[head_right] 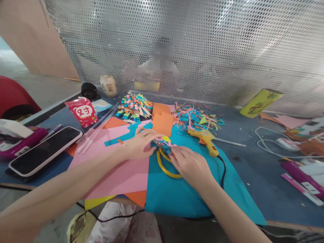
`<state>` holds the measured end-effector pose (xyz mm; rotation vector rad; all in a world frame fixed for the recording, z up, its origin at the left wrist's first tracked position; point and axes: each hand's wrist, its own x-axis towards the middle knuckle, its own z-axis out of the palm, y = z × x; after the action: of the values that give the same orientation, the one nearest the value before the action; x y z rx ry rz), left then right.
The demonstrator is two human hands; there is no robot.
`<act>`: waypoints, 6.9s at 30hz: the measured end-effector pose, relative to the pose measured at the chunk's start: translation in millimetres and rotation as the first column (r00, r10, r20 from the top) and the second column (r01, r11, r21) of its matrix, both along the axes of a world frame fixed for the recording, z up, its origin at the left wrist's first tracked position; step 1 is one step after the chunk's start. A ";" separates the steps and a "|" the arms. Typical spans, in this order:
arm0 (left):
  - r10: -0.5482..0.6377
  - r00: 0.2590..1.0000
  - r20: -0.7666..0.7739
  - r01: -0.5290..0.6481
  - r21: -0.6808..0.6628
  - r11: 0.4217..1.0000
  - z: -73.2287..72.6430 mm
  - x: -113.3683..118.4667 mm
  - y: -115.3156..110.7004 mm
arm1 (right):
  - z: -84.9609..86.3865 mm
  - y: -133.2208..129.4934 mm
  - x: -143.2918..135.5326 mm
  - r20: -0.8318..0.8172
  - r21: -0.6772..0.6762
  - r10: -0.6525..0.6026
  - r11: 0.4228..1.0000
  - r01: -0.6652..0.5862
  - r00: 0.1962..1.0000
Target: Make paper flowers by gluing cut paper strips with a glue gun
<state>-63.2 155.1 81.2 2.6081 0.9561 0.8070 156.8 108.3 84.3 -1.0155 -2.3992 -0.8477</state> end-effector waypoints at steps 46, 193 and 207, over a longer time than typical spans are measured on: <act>0.278 0.671 0.687 0.144 -0.489 0.860 10.2 8.3 -10.6 | 12.3 14.9 -14.9 -0.626 -0.589 -0.222 0.763 -0.267 0.748; 0.363 0.327 0.872 0.243 -0.449 0.860 16.6 8.5 -2.7 | 20.4 14.7 -32.1 -0.482 -0.861 -0.434 0.395 -0.320 0.761; 0.359 0.340 0.869 0.230 -0.447 0.864 15.7 8.1 -2.7 | 20.9 13.6 -30.9 -0.392 -0.884 -0.425 0.421 -0.205 0.816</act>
<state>-55.2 152.4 96.8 1.1858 0.7054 1.5661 125.8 121.9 105.2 -1.5202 -2.1148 0.8728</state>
